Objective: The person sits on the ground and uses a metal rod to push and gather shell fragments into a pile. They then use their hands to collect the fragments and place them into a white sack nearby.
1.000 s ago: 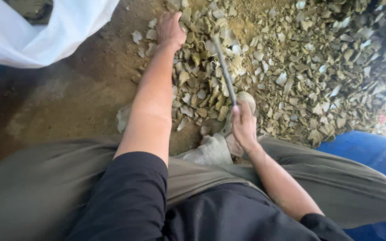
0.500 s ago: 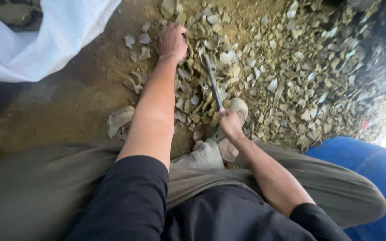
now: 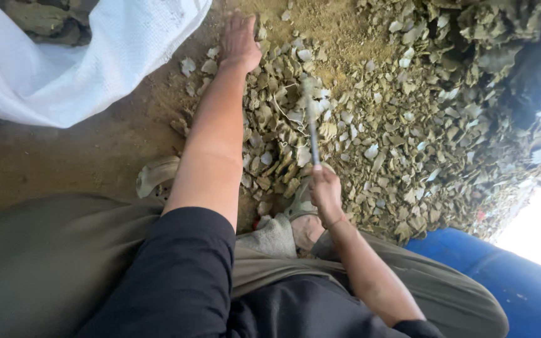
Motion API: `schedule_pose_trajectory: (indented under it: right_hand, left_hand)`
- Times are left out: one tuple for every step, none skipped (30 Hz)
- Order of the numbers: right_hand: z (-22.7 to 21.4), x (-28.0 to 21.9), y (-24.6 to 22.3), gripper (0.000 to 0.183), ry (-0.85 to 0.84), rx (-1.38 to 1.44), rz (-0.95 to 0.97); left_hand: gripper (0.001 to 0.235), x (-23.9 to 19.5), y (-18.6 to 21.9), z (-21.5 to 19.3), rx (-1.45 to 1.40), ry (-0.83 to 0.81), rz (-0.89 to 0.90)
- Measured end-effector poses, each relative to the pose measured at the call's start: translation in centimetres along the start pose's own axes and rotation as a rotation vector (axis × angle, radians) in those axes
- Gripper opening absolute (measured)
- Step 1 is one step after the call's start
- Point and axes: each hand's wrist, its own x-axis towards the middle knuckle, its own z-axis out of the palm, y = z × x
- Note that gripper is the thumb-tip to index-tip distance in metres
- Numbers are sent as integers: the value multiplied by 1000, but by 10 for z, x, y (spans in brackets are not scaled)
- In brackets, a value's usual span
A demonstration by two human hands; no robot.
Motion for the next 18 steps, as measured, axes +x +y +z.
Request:
schedule_pose_trajectory:
  right_hand:
    - [-4,-1,-1,38,84,-62,-120]
    - [-8,-1,-2,37,175,-120,-241]
    - [-11,2,-3,36,263,-179,-364]
    - [-13,10,-7,35,260,-170,-287]
    - [-12,21,-12,35,256,-160,-211]
    - [-14,33,-17,36,255,-154,-133]
    - [-16,46,-21,32,269,-234,-91]
    - [-17,58,-24,32,267,-317,-50]
    - [-19,66,-26,36,266,-400,-9]
    - [-21,71,-24,37,245,-471,-79]
    - [-24,73,-22,38,222,-540,-150]
    - [-21,75,-20,39,193,-603,-227]
    - [-18,74,-18,40,176,-611,-309]
    - [-16,67,-13,40,166,-611,-382]
    - [-14,60,-9,41,155,-610,-455]
    - [-14,56,-9,42,143,-624,-392]
    - [-13,51,-10,42,129,-637,-330]
    - [-10,44,-11,42,113,-647,-262]
  left_hand:
    - [70,0,1,0,-2,-11,-24]
    - [70,0,7,2,-5,-25,-38]
    - [69,0,11,4,-7,-39,-53]
    - [67,3,17,5,10,-11,-16]
    - [66,4,22,7,28,17,20]
    - [64,5,28,11,40,42,57]
    - [61,6,34,15,42,-40,46]
    - [59,4,36,17,48,-118,20]
    - [56,3,39,19,54,-196,-5]
    - [52,-3,39,21,10,-177,43]
    - [47,-8,40,23,-34,-157,91]
    - [43,-12,37,21,-71,-131,137]
    - [41,-17,34,18,-66,-156,159]
    - [40,-23,35,18,-59,-191,190]
    - [38,-30,34,18,-51,-227,221]
    - [32,-34,35,18,-73,-231,245]
    - [26,-38,36,18,-95,-235,268]
    - [21,-44,35,18,-115,-244,291]
